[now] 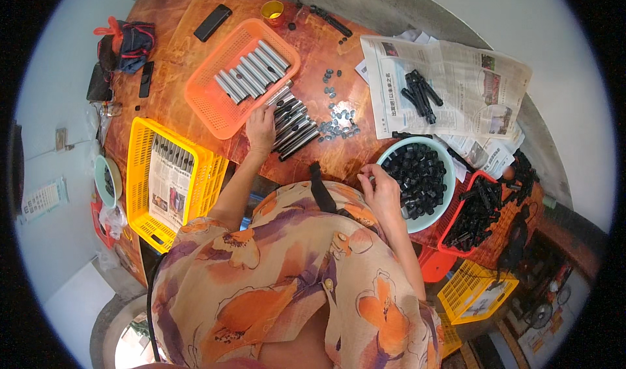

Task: The person assembles cylindrical metal tubes with small black caps by hand. They pick up a tube, attach a cap, and place the completed unit on the table, repeating the process with multiple items.

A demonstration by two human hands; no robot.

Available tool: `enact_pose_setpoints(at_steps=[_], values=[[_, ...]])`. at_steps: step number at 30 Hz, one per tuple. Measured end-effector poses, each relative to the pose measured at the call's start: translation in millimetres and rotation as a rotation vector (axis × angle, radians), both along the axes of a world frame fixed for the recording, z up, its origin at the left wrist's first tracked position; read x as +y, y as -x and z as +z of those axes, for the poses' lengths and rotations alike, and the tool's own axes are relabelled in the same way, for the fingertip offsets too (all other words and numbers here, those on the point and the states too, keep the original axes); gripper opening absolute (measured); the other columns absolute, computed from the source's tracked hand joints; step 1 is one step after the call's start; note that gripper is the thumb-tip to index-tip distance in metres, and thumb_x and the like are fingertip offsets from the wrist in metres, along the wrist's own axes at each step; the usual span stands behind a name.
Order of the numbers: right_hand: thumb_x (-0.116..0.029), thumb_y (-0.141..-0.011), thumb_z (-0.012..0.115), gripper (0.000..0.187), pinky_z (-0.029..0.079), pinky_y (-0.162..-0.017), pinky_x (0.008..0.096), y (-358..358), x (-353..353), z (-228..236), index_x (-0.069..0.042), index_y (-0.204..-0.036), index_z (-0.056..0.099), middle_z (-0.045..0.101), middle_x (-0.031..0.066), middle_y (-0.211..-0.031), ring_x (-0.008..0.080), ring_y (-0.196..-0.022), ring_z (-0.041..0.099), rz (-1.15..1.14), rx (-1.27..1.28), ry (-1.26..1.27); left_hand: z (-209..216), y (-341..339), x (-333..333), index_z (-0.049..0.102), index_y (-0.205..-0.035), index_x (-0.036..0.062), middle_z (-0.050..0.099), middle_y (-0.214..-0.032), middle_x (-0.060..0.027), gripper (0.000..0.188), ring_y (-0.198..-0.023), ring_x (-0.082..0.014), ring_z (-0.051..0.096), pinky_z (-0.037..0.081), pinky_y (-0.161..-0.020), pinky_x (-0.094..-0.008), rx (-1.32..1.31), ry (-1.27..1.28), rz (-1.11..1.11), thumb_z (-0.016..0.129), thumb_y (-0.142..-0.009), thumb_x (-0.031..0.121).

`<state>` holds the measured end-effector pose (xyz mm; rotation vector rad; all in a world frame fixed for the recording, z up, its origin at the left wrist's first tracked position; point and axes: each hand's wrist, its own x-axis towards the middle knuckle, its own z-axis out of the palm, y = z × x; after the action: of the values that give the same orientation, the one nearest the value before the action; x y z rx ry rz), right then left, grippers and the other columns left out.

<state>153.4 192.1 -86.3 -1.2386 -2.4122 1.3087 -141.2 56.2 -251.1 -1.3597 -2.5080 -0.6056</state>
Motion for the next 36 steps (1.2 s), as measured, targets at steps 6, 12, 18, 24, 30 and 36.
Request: enact_pose_setpoints(at_steps=[6,12,18,24,30,36], values=[[-0.011,-0.083,0.066,0.016,0.05,-0.058,0.0345,4,4,0,0.0,-0.094,0.062,0.066,0.0154,-0.082,0.0285,-0.063,0.064,0.016,-0.054,0.026,4,-2,-1,0.061,-0.108,0.0121,0.058,-0.102,-0.0039,0.027,-0.098,-0.0227,0.055,0.042,-0.079,-0.0375,-0.031,0.053,0.098,0.056,-0.082,0.011],[-0.011,-0.083,0.066,0.017,0.051,-0.063,0.0378,8,10,-2,0.001,-0.095,0.061,0.065,0.0189,-0.086,0.0352,-0.072,0.064,0.103,-0.081,-0.027,19,-4,2,0.06,-0.11,0.0094,0.057,-0.096,-0.0068,0.029,-0.091,-0.0268,0.055,0.043,-0.074,-0.0373,-0.033,0.016,0.127,0.065,-0.082,0.016],[-0.011,-0.084,0.065,0.017,0.051,-0.065,0.0411,8,15,-7,0.0,-0.096,0.061,0.065,0.0201,-0.087,0.0382,-0.077,0.063,0.082,-0.089,-0.076,19,76,13,0.057,-0.104,-0.0012,0.06,-0.091,-0.0171,0.028,-0.086,-0.0324,0.059,0.046,-0.075,-0.0413,-0.466,-0.46,0.547,0.063,-0.083,0.016],[-0.011,-0.084,0.063,0.015,0.05,-0.064,0.0455,1,66,-37,-0.001,-0.095,0.059,0.063,0.0205,-0.078,0.0395,-0.076,0.062,0.015,-0.127,-0.241,-30,173,6,0.053,-0.114,-0.0121,0.061,-0.116,-0.0208,0.061,-0.102,-0.0255,0.063,0.05,-0.078,-0.034,-1.073,0.105,0.782,0.076,-0.072,0.025],[-0.012,-0.083,0.062,0.019,0.05,-0.071,0.0445,-9,162,-100,-0.001,-0.098,0.062,0.066,0.0202,-0.086,0.0379,-0.081,0.064,-0.241,-0.181,-0.352,-128,207,-21,0.055,-0.117,-0.0057,0.063,-0.107,-0.0166,0.034,-0.088,-0.026,0.065,0.054,-0.064,-0.0399,-1.376,-0.544,0.715,0.062,-0.088,0.011],[-0.018,-0.081,0.064,0.028,0.051,-0.079,0.0465,2,207,-159,-0.002,-0.104,0.059,0.067,0.0191,-0.092,0.0383,-0.088,0.064,-0.297,-0.417,-0.516,-32,163,-27,0.047,-0.109,0.0085,0.055,-0.08,-0.004,0.022,-0.062,-0.016,0.055,0.047,-0.05,-0.0306,-1.425,-0.75,0.727,0.059,-0.092,0.016]])
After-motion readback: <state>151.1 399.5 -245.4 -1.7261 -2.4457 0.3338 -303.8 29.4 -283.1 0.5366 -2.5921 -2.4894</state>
